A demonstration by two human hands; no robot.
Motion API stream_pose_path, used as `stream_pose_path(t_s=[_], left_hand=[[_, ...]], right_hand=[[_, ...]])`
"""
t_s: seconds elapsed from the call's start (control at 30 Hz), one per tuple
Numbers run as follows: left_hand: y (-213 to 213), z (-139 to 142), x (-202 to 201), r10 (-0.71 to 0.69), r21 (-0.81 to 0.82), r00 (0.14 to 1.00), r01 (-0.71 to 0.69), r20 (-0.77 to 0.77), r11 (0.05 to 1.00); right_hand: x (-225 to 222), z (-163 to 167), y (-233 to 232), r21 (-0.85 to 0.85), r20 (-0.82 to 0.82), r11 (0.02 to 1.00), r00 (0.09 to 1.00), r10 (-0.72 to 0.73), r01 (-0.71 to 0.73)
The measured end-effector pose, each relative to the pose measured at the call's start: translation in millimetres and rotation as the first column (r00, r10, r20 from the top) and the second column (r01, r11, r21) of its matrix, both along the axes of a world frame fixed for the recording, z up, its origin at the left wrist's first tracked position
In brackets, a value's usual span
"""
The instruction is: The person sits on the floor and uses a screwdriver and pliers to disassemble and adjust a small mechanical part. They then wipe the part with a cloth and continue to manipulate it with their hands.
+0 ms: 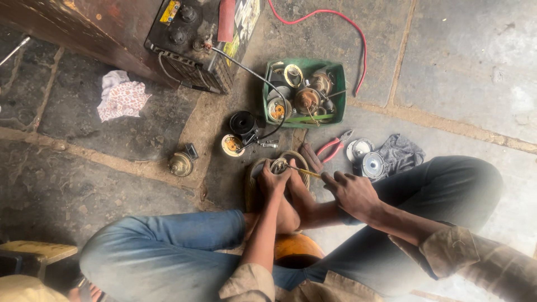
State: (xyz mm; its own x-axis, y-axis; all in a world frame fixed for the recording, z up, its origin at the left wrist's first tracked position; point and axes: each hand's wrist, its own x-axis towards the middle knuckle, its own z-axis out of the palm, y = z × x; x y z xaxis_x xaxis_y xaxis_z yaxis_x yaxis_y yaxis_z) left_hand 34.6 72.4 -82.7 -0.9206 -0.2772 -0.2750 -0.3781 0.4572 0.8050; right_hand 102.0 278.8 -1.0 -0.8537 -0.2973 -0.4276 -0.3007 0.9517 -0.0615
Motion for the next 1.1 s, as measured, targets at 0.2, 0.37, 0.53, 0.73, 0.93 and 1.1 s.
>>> stream_pose_path(t_s=[0.2,0.37,0.53,0.73,0.93,1.1], left_hand=[[-2.0,-3.7,-0.6,-0.019,0.007,0.999,0.019,0.041,1.000],[-1.8,-6.7,-2.7,-0.009,0.022,0.997,0.008,0.074,1.000],[-2.6,-1.6,-6.5,0.004,-0.024,0.998,-0.005,-0.056,1.000],[-5.4,8.1,-7.9,-0.022,0.044,0.993,0.017,0.117,0.999],[-4.3,-1.1,-15.4,-0.059,0.052,0.990,0.066,-0.129,0.996],[-8.7,7.8,-22.0,-0.051,0.053,0.998,0.053,-0.030,0.997]], right_hand=[[5.0,-21.5,8.3,0.019,-0.128,0.989,0.981,0.146,-0.145],[2.8,-24.4,3.2,0.069,0.044,0.992,0.994,0.105,-0.108],[-2.7,-13.0,-6.9,-0.149,0.023,0.982,0.993,-0.118,0.120],[-13.1,-0.6,-16.0,-0.200,0.138,0.910,0.930,-0.340,0.362],[-15.5,-13.4,-7.2,-0.222,0.203,0.871,0.895,-0.398,0.438],[-17.6,-34.1,11.9,-0.339,0.272,0.813,0.877,-0.396,0.473]])
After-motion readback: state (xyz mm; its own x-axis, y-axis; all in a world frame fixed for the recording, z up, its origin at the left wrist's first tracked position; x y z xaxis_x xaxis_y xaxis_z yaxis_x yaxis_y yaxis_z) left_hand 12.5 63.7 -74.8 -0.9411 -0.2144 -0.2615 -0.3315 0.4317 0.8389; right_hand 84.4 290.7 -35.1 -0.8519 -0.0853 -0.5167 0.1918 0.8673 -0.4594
